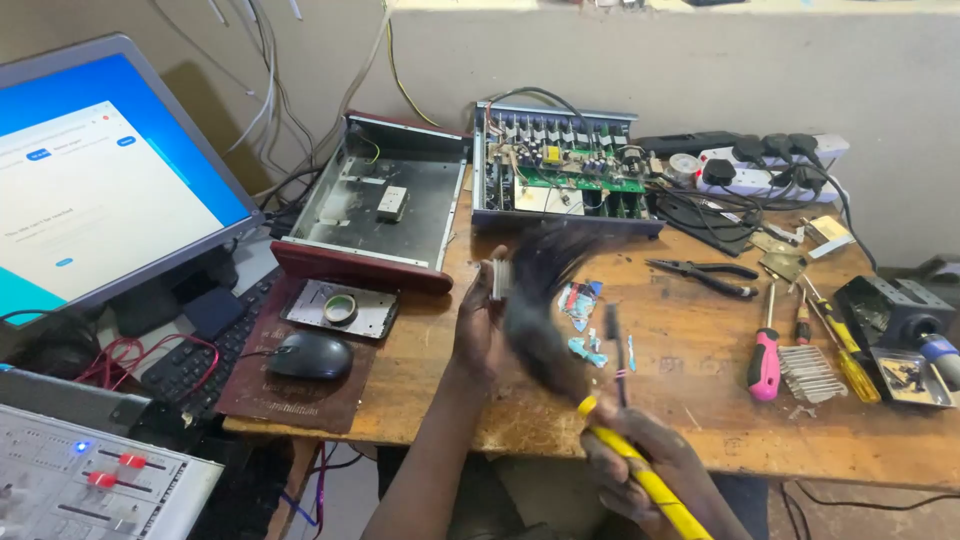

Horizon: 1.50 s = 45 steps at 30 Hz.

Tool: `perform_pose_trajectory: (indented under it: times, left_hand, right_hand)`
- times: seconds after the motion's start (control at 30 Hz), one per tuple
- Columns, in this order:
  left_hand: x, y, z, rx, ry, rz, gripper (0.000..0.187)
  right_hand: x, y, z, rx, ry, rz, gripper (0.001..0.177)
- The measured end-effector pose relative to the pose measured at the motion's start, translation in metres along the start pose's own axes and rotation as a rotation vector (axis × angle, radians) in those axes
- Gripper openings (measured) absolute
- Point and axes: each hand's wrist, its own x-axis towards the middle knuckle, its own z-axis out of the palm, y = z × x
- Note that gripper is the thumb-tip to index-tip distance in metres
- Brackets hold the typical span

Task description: The person cleans a metal heatsink using a small brush and a larger broom, then uses the broom to sweep debris off the table. They then pick up a circuit board and a small component, manipulating them with their hands.

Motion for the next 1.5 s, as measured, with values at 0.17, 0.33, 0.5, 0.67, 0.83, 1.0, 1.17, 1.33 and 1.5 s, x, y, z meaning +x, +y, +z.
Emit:
perform_pose_trajectory:
  times: [0.17,0.33,0.5,0.67,0.83,1.0,1.17,1.33,1.5]
  left_hand:
    - [-0.008,0.013,0.023,0.061,-0.085,0.007,0.051]
    - [-0.023,0.009,0.035,-0.027,-0.146,-0.055,0.062]
    - [-0.021,0.003,0.046,-0.032,-0.296,-0.071,0.055]
    - [0.012,0.009,-0.012,-0.215,-0.432,-0.144,0.069]
    - [-0.012,0.015,0.031,0.114,-0.362,0.072,0.073]
    - [-0.021,0.016,0.035,0.205,-0.071,-0.005,0.075]
    - [-0.027,0.028,0.056,0.262,-0.174,0.063,0.067]
    - [-0.022,0.019,0.042,0.224,-0.108,0.031,0.083]
    - [-0.026,0.03,0.038,0.194,-0.18,0.013,0.058]
  right_hand:
    - [-0.011,-0.001,0.02,-0.097,0.007,0.004,0.024]
    - [-0.002,-0.007,0.015,0.013,0.021,-0.146,0.025]
    - [0.007,0.0,-0.002,-0.028,0.015,-0.248,0.022]
    - [-0.004,-0.023,0.027,-0.197,0.15,-0.106,0.023]
    - [0.003,-0.017,0.021,-0.192,-0.005,-0.237,0.024]
    - [-0.015,-0.032,0.07,-0.806,0.476,-0.012,0.029]
    - [-0.025,-0.04,0.052,-0.819,0.351,-0.146,0.033]
    - [-0.021,-0.03,0.059,-0.73,0.2,-0.693,0.03]
    - [-0.022,-0.023,0.035,-0.721,0.302,0.184,0.038]
